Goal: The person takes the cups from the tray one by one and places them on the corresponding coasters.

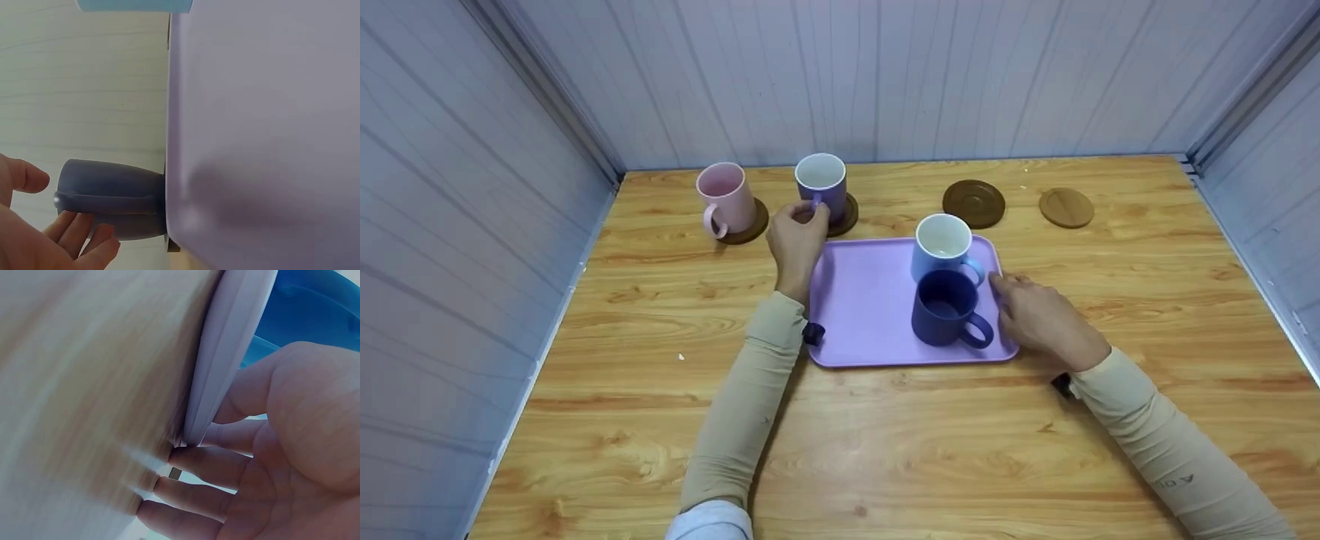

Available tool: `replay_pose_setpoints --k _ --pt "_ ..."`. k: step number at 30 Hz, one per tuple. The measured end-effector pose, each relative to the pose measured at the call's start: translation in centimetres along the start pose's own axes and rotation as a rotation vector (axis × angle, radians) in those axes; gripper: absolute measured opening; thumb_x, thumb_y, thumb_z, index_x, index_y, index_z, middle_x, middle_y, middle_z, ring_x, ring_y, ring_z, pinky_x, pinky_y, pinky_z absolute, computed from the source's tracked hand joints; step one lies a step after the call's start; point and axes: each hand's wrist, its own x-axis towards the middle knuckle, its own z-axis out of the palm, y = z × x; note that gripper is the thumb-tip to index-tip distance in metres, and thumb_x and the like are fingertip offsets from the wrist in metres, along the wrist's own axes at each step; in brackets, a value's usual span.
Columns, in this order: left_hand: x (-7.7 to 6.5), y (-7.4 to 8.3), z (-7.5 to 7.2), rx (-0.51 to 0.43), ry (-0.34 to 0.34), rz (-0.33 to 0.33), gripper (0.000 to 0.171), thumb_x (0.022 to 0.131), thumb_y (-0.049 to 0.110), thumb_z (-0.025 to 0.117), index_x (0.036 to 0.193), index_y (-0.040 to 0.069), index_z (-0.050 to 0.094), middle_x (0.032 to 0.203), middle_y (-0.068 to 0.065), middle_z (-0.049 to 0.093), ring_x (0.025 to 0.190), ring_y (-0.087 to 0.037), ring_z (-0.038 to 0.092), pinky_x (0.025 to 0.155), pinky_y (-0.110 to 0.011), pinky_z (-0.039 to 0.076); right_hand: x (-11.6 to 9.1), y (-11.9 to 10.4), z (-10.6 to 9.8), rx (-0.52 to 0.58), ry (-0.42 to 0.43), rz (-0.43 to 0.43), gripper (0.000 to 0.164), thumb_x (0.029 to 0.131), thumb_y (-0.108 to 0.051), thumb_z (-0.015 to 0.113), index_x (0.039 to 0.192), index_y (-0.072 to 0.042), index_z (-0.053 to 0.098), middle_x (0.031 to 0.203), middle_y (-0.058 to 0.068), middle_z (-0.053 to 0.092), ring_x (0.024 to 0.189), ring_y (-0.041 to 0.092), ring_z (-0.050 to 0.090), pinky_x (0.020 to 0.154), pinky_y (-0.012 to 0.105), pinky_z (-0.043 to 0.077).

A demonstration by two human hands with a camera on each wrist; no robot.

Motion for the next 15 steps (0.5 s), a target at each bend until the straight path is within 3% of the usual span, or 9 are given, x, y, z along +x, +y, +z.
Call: replay_pose_setpoints --k 7,15 --pt "-0.3 1.1 -0.7 -0.059 0.000 -0.005 0.041 0.087 0.030 0.070 0.121 0.006 0.072 0.111 -0.007 0.077 0.104 -0.018 0.070 0.094 -0.032 0.052 0.0 -0.1 -0.1 -0.003 -0.015 0.014 0.053 0.098 -0.008 0.051 0.148 0.009 0.048 0.146 0.032 0.053 0.133 0.052 0.052 0.100 0.070 0.045" --pt "-1.5 3.0 -1.7 -0.070 0.002 0.111 0.046 0.088 0.024 0.066 0.129 0.005 0.067 0.129 -0.011 0.070 0.121 -0.021 0.064 0.103 -0.034 0.050 0.1 0.0 -0.1 0.004 -0.002 0.003 0.054 0.097 -0.009 0.052 0.148 0.008 0.049 0.145 0.031 0.054 0.133 0.052 0.052 0.102 0.068 0.046"
